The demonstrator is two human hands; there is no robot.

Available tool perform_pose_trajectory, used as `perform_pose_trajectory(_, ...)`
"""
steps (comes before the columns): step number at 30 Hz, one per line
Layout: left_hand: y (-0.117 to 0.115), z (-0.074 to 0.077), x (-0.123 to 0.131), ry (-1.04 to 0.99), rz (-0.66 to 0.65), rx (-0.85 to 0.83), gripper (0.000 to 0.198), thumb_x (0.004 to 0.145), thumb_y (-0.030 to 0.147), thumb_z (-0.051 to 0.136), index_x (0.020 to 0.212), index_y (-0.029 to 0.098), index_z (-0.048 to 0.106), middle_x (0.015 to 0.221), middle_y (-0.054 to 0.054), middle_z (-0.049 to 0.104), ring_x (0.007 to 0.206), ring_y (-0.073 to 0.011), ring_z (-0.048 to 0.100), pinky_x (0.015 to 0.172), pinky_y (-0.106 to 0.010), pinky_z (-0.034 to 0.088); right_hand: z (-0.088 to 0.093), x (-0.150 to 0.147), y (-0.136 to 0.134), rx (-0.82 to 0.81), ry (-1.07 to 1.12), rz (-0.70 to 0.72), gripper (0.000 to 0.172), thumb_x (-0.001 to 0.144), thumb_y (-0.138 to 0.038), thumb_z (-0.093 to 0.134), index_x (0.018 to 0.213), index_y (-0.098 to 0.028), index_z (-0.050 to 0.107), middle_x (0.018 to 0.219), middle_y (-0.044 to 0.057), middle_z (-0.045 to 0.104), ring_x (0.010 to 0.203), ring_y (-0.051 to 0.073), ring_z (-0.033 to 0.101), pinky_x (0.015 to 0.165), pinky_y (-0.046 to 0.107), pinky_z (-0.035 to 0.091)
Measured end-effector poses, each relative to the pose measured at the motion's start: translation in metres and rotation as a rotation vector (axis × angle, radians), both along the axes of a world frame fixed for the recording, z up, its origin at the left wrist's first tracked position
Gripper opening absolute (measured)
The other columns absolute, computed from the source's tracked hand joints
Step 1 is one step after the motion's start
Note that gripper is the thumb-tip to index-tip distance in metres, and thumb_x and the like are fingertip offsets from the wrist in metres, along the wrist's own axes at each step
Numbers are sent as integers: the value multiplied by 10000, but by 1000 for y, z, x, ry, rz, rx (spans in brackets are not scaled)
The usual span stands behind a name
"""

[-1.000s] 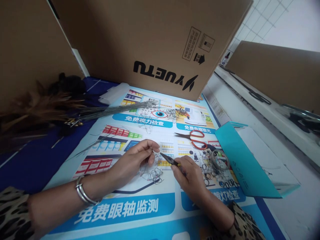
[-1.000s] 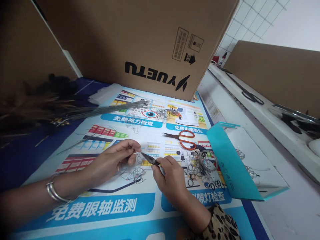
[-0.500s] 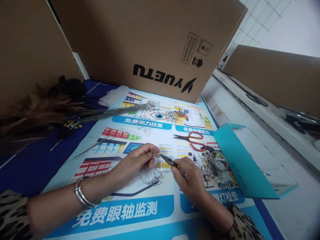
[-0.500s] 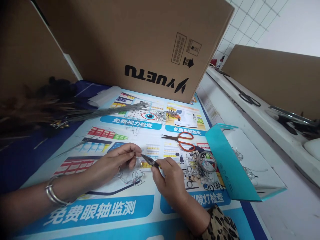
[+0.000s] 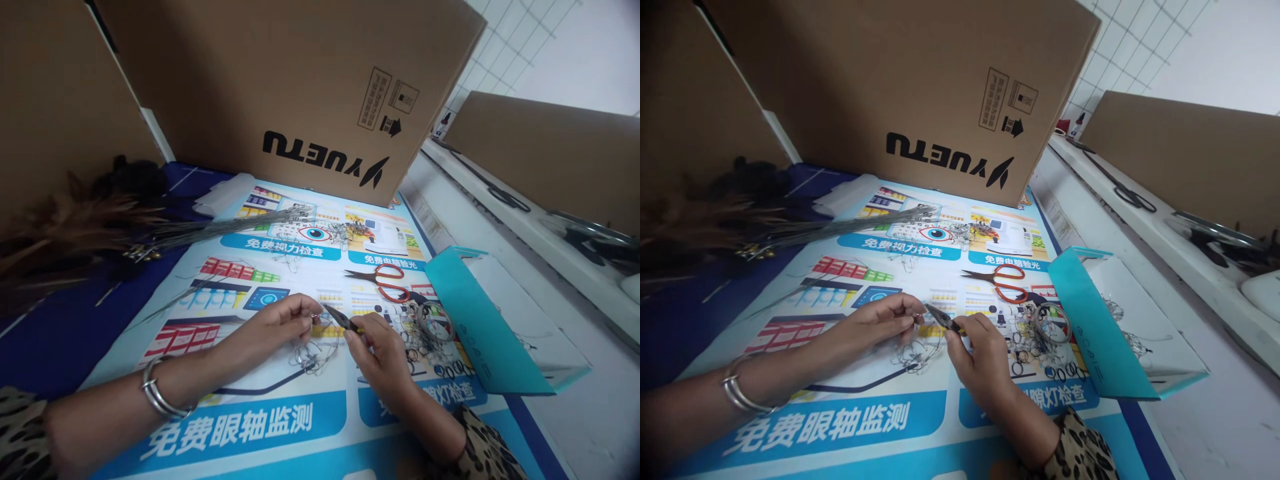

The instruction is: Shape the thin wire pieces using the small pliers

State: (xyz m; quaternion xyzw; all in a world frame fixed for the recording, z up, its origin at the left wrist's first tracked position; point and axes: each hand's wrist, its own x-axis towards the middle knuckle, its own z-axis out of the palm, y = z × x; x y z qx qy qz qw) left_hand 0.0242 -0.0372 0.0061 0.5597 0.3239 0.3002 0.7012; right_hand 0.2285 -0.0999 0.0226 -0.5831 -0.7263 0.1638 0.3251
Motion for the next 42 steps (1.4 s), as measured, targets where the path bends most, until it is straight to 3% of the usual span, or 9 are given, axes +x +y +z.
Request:
perform_pose_trajectory(7, 1, 5, -2, 121, 38, 113, 199, 850, 347, 505, 970, 212, 589, 906, -38, 607, 853, -187, 542, 750, -289, 399, 2, 0, 0, -8, 5, -16, 130, 843, -241, 480, 885, -182, 588, 780, 29, 549, 642, 132, 476, 589, 251, 389)
perform_pose_trajectory(14, 5, 2, -4, 234, 140, 264, 170, 835, 326, 528, 909, 222, 641, 952, -29, 643, 902, -202, 560, 804, -291, 392, 3, 2, -1, -16, 34, -31, 138, 845, -246, 481, 885, -173, 592, 757, 26, 535, 648, 134, 482, 588, 248, 387)
perform_pose_trajectory(25, 4, 4, -4, 273, 75, 194, 191, 815, 333, 537, 908, 183, 610, 865, -17, 625, 807, -179, 550, 728, -287, 417, -1, 1, 0, -55, 14, -11, 132, 844, -253, 491, 885, -171, 585, 770, 24, 544, 657, 129, 491, 594, 239, 385)
perform_pose_trajectory(34, 6, -1, -5, 200, -15, 60, 317, 814, 353, 546, 1086, 193, 579, 974, -41, 625, 820, -175, 539, 720, -298, 409, -4, 4, 1, -23, 31, -10, 155, 842, -260, 497, 927, -165, 588, 796, 34, 550, 670, 132, 498, 601, 240, 397)
perform_pose_trajectory(42, 11, 3, -4, 63, -61, -17, 366, 810, 308, 554, 1146, 197, 462, 709, 38, 474, 601, -94, 436, 536, -219, 311, -3, 4, 3, -13, -24, -27, 158, 847, -264, 494, 919, -163, 592, 794, 41, 556, 662, 132, 500, 600, 242, 387)
